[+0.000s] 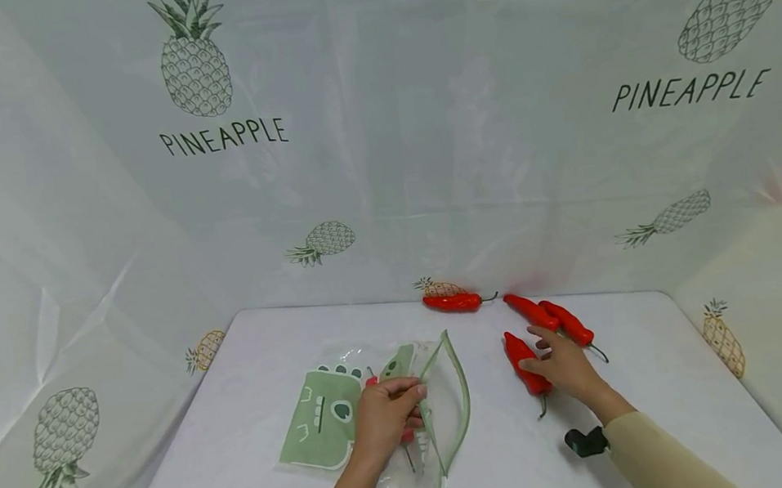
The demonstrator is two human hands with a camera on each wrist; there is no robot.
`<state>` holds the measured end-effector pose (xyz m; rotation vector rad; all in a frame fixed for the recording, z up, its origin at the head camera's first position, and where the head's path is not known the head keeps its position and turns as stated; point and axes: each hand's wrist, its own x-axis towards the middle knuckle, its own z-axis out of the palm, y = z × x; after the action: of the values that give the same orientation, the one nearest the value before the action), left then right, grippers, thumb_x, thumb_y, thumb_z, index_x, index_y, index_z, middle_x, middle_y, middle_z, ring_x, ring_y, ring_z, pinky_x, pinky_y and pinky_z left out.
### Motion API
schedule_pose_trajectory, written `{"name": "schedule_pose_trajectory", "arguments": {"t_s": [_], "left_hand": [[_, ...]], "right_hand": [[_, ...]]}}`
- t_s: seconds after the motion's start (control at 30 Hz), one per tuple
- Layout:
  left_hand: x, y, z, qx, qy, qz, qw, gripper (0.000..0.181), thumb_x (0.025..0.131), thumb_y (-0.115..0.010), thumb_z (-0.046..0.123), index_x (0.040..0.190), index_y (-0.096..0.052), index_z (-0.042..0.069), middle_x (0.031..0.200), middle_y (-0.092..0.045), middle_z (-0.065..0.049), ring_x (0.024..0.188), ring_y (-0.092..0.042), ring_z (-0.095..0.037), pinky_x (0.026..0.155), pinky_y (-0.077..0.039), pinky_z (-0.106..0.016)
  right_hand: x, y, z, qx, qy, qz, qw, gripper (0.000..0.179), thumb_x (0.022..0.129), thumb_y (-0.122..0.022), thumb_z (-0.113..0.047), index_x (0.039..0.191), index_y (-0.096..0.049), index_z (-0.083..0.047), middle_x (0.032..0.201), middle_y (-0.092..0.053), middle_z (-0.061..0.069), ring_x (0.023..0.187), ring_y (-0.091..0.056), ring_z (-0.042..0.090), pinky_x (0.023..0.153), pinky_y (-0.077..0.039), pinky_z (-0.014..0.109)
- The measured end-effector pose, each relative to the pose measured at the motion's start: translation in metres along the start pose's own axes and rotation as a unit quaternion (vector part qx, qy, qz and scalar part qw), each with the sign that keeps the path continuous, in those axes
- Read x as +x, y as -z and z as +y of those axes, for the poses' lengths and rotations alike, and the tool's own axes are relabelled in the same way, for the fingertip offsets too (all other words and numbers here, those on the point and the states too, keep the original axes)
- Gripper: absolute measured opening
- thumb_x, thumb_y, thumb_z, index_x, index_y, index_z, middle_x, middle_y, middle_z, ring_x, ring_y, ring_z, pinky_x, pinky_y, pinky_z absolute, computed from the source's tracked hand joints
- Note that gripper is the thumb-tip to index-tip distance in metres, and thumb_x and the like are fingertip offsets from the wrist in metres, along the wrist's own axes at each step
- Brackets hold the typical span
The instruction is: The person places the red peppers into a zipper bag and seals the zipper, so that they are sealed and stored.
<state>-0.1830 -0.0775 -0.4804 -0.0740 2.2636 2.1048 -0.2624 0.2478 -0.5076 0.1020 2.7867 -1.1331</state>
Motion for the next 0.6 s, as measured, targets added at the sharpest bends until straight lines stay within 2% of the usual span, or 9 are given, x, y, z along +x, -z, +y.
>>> {"name": "schedule_pose_trajectory", "arguments": {"t_s": [0.3, 0.6], "left_hand": [[0.0001, 0.001, -0.0005, -0.007, -0.006, -0.011, 0.9999, 0.027, 0.096, -0.079, 0.017, 0.116, -0.078, -0.002, 0.081, -0.073, -0.007, 0.061, -0.069, -0.01, 0.057, -0.063, -0.024], [0.0008, 0.0011, -0.0021, -0.003, -0.006, -0.009, 0.9999, 0.029, 0.095, -0.08, 0.02, 0.115, -0.078, -0.001, 0.08, -0.073, -0.007, 0.06, -0.069, -0.011, 0.056, -0.062, -0.024]], "right_hand": [[0.0076, -0.0078, 0.0055, -0.008, -0.012, -0.011, 0.9998, 0.087, 0.092, -0.083, -0.033, 0.162, -0.037, -0.01, 0.146, -0.053, 0.03, 0.13, -0.052, 0.049, 0.091, -0.064, 0.054], [0.0094, -0.0103, 0.003, -0.008, -0.01, -0.015, 0.9998, 0.086, 0.093, -0.08, -0.029, 0.162, -0.034, -0.009, 0.142, -0.054, 0.032, 0.125, -0.054, 0.048, 0.089, -0.064, 0.054]]}}
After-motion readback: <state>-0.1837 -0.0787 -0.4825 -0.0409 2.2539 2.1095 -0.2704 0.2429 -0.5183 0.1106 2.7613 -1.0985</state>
